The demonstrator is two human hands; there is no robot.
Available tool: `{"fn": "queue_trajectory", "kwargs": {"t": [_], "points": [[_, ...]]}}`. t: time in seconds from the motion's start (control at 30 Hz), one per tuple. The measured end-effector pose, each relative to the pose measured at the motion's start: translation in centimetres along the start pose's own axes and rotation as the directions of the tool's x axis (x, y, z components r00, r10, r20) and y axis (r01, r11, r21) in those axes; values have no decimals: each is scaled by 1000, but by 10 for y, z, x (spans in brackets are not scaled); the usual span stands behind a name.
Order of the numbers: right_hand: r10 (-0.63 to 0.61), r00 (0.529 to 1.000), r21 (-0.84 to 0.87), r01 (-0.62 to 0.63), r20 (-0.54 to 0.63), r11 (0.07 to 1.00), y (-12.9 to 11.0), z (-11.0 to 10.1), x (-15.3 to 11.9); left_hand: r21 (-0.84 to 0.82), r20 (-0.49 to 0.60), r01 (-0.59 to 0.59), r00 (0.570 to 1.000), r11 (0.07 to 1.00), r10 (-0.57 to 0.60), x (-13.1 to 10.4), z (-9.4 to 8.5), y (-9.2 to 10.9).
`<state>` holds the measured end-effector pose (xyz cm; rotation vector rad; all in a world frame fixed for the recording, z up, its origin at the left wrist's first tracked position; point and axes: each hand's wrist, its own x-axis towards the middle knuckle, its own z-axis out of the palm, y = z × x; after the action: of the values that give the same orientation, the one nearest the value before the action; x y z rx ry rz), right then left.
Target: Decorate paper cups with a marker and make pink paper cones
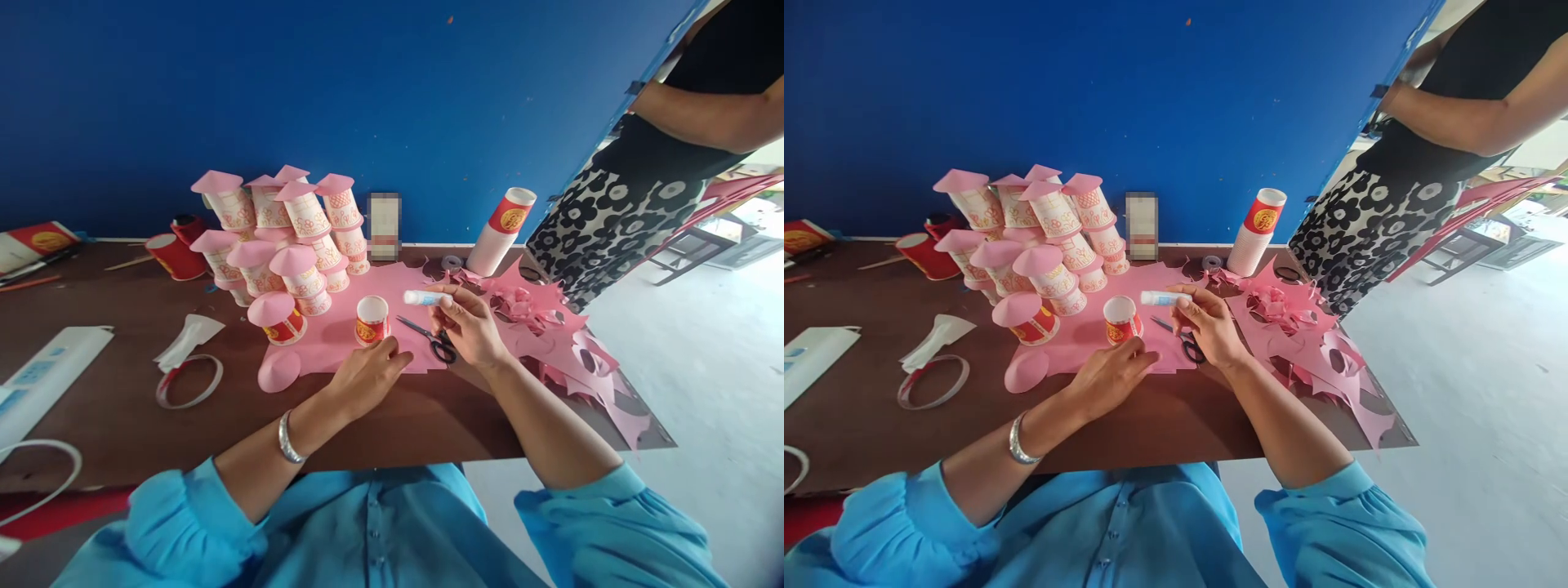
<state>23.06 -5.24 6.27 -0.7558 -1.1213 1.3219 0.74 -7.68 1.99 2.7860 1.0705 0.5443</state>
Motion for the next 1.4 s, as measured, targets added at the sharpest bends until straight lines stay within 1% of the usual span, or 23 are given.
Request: {"fn": "queue_trajectory", "kwargs": {"t": [0.03, 0.1, 0.2, 0.27, 0.33, 0.37, 0.4, 0.47, 0.5, 0.53, 0.57, 0.6, 0.63, 0.73, 0.8, 0.9, 0.97, 1.07, 1.13, 1.2, 1.3, 1.33, 1.4], "points": [[21, 1000, 1, -21, 7, 1000, 2, 2, -1, 52, 49, 11, 999, 999, -14, 0, 6, 1], [40, 999, -17, -39, 21, 999, 6, 3, -3, 97, 93, 62, 993, 993, -71, 0, 13, 1], [27, 999, -53, -25, 26, 998, 8, 3, -3, 73, 68, 137, 988, 988, -142, 0, 13, -2], [0, 1000, -67, 2, 26, 998, 8, 3, -3, -36, 2, 160, 987, 986, -160, -1, 10, -3], [-30, 999, -94, 33, 29, 995, 9, 3, -5, -276, -89, 160, 978, 948, -190, 0, 5, -1], [-45, 998, -118, 49, 36, 992, 9, 4, -6, -436, -120, 156, 966, 886, -229, 0, 2, 1], [-61, 997, -156, 67, 45, 986, 9, 4, -8, -599, -126, 155, 950, 786, -284, 1, -1, 3], [-112, 991, -272, 127, 73, 954, 9, 6, -12, -847, -65, 161, 915, 506, -399, 4, -8, 7], [-146, 984, -341, 172, 102, 924, 9, 8, -14, -913, -21, 161, 899, 374, -438, 5, -11, 9], [-180, 974, -407, 222, 139, 886, 8, 9, -16, -950, 7, 151, 885, 274, -465, 6, -14, 10], [-208, 961, -464, 270, 181, 844, 7, 11, -17, -967, 15, 135, 875, 215, -483, 7, -17, 12], [-229, 947, -508, 314, 224, 802, 6, 12, -18, -973, 1, 115, 867, 198, -498, 8, -20, 13], [-239, 936, -541, 346, 260, 767, 5, 13, -19, -972, -32, 92, 859, 215, -510, 8, -22, 13], [-218, 928, -611, 365, 303, 703, 3, 15, -21, -936, -161, 26, 854, 350, -495, 8, -27, 14], [-150, 939, -632, 321, 308, 705, 3, 15, -22, -903, -219, -4, 864, 429, -453, 7, -28, 14], [-16, 952, -635, 216, 305, 742, 6, 15, -23, -869, -254, -9, 867, 496, -429, 6, -28, 13], [-17, 954, -641, 214, 298, 737, 9, 15, -22, -861, -261, 5, 853, 508, -451, 7, -29, 13], [-113, 937, -660, 315, 330, 682, 9, 15, -20, -873, -256, 21, 830, 487, -495, 8, -30, 12], [-123, 929, -672, 340, 350, 658, 7, 15, -20, -883, -242, 25, 831, 469, -500, 7, -31, 11], [-61, 935, -677, 298, 350, 674, 6, 16, -20, -885, -229, 26, 845, 465, -483, 6, -30, 10], [73, 936, -651, 181, 344, 737, 6, 17, -22, -862, -244, 26, 854, 507, -460, 5, -29, 9], [99, 935, -638, 153, 341, 755, 7, 18, -23, -852, -252, 26, 856, 523, -452, 5, -29, 9], [94, 939, -606, 135, 331, 784, 8, 18, -23, -843, -261, 24, 855, 537, -448, 5, -29, 9]]}}
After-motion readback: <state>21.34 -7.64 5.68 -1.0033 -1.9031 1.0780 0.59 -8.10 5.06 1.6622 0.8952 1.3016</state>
